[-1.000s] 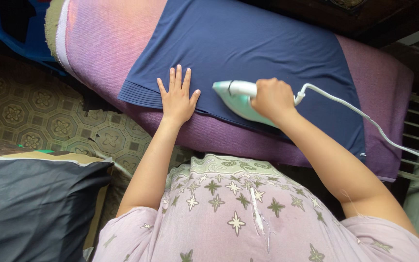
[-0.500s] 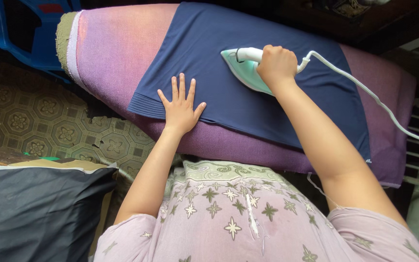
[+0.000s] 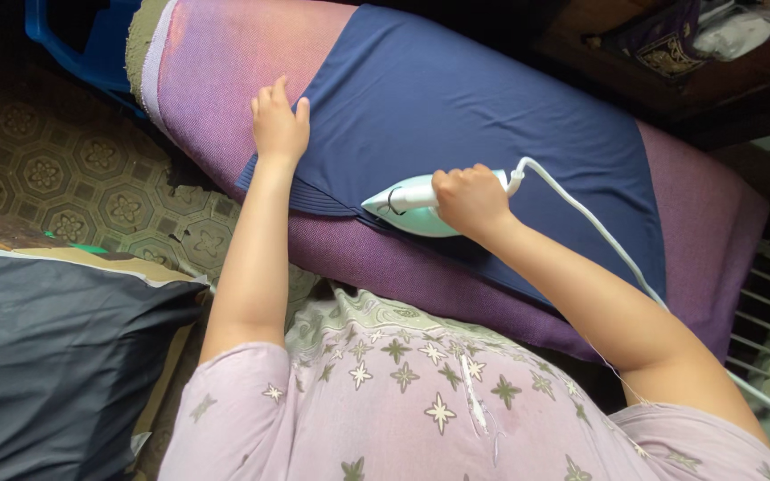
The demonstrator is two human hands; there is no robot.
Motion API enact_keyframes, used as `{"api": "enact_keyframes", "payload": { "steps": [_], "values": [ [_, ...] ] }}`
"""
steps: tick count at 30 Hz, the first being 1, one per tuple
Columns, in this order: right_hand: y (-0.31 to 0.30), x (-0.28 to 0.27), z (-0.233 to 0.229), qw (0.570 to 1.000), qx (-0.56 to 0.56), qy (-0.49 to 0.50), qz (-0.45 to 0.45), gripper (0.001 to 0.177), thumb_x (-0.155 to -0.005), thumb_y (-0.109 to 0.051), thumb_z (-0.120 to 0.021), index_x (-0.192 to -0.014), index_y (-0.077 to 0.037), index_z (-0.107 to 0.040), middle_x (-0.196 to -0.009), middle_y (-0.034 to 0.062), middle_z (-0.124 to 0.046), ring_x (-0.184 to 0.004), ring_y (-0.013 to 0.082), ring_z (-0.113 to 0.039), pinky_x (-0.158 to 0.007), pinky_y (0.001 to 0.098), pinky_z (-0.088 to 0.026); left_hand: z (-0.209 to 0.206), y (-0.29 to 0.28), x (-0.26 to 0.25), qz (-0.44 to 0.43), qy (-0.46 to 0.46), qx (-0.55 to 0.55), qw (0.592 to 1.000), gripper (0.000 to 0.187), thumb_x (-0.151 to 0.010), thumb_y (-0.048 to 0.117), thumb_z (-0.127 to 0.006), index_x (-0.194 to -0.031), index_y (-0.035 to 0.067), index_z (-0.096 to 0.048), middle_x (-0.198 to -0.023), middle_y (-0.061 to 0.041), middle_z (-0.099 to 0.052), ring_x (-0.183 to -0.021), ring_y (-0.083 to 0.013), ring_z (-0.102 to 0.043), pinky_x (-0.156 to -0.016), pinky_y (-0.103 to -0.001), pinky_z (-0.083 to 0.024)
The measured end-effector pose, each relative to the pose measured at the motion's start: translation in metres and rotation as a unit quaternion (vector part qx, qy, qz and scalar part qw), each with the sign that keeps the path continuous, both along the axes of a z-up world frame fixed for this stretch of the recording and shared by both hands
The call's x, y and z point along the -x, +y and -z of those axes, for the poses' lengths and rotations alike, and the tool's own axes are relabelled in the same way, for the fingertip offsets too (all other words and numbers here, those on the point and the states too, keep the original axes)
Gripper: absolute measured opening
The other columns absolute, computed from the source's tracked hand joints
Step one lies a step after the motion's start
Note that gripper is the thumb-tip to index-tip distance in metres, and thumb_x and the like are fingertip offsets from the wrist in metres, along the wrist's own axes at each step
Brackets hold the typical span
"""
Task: The person irons a blue shirt on a purple ironing board, smoothing the fabric and adjusting the garment multiple times. After finishing the blue shirt, the person picks up a pink floral shirt and lays it on the board to begin ironing it.
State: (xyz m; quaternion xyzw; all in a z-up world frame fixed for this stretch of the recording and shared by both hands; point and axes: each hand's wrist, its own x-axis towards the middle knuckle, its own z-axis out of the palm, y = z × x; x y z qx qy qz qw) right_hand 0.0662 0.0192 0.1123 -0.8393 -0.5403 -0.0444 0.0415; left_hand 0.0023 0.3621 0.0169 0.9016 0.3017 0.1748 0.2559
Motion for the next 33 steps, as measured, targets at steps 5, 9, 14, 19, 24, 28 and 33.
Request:
{"api": "enact_keyframes", "payload": {
  "steps": [5,9,14,19,24,28,33],
  "values": [
    [0.025,-0.051,0.014,0.989,-0.04,-0.138,0.034,0.008,-0.075,-0.011,-0.069,-0.072,-0.01,-0.062,-0.064,0.0105,-0.066,-0.054,0.0256,-0.066,-0.059,0.037,-0.052,0.006,0.011,-0.037,0.022,-0.021,0.061,0.998,0.04,-0.091,0.03,-0.076,-0.12,0.003,-0.069,-0.103,-0.017,-0.071,-0.103,-0.0342,-0.068,-0.092,-0.045,-0.053],
    [0.062,-0.091,0.011,0.974,0.012,-0.04,0.222,0.003,-0.073,-0.007,-0.067,-0.075,-0.005,-0.068,-0.067,0.0169,-0.07,-0.059,0.0318,-0.071,-0.055,0.0411,-0.057,-0.001,0.017,-0.062,0.015,-0.024,0.085,0.996,0.031,-0.086,0.032,-0.079,-0.101,0.006,-0.075,-0.095,-0.012,-0.074,-0.093,-0.0331,-0.071,-0.082,-0.045,-0.055],
    [0.092,-0.072,-0.002,0.951,-0.02,0.047,0.304,0.014,-0.07,-0.011,-0.069,-0.078,0.0,-0.075,-0.072,0.0224,-0.072,-0.067,0.0395,-0.074,-0.061,0.0462,-0.061,-0.001,0.032,-0.074,0.05,-0.038,0.15,0.987,0.025,-0.095,0.03,-0.069,-0.093,0.005,-0.07,-0.087,-0.015,-0.075,-0.084,-0.0316,-0.075,-0.078,-0.042,-0.057],
    [0.102,-0.005,-0.01,0.979,0.014,0.062,0.191,0.014,-0.074,-0.015,-0.071,-0.078,-0.002,-0.073,-0.071,0.0219,-0.071,-0.063,0.0383,-0.073,-0.059,0.0466,-0.059,0.004,0.05,-0.075,0.122,-0.049,0.104,0.986,0.025,-0.102,0.028,-0.061,-0.099,0.004,-0.062,-0.085,-0.021,-0.073,-0.083,-0.0422,-0.071,-0.074,-0.051,-0.055],
    [0.105,-0.001,0.001,0.996,0.011,-0.027,0.087,0.011,-0.077,-0.013,-0.069,-0.069,-0.008,-0.064,-0.061,0.0138,-0.067,-0.051,0.0282,-0.067,-0.057,0.0402,-0.054,0.007,0.061,-0.062,0.188,-0.01,-0.03,0.982,0.024,-0.106,0.031,-0.056,-0.105,0.006,-0.057,-0.08,-0.023,-0.071,-0.076,-0.0481,-0.068,-0.068,-0.058,-0.052],
    [0.121,-0.05,0.019,0.976,-0.011,-0.17,0.134,0.006,-0.074,-0.012,-0.068,-0.07,-0.011,-0.063,-0.062,0.0103,-0.066,-0.052,0.0236,-0.065,-0.056,0.0362,-0.053,0.014,0.064,-0.056,0.198,-0.007,-0.048,0.979,0.025,-0.107,0.032,-0.053,-0.106,0.006,-0.055,-0.074,-0.022,-0.07,-0.069,-0.0469,-0.069,-0.061,-0.058,-0.053],
    [0.151,-0.11,0.01,0.94,0.017,-0.04,0.339,0.009,-0.071,-0.01,-0.07,-0.077,-0.004,-0.072,-0.066,0.0157,-0.07,-0.057,0.0317,-0.071,-0.054,0.0408,-0.057,0.016,0.061,-0.057,0.208,-0.003,0.0,0.978,0.027,-0.108,0.032,-0.05,-0.104,0.005,-0.055,-0.072,-0.022,-0.07,-0.067,-0.046,-0.069,-0.059,-0.057,-0.053]
  ]
}}
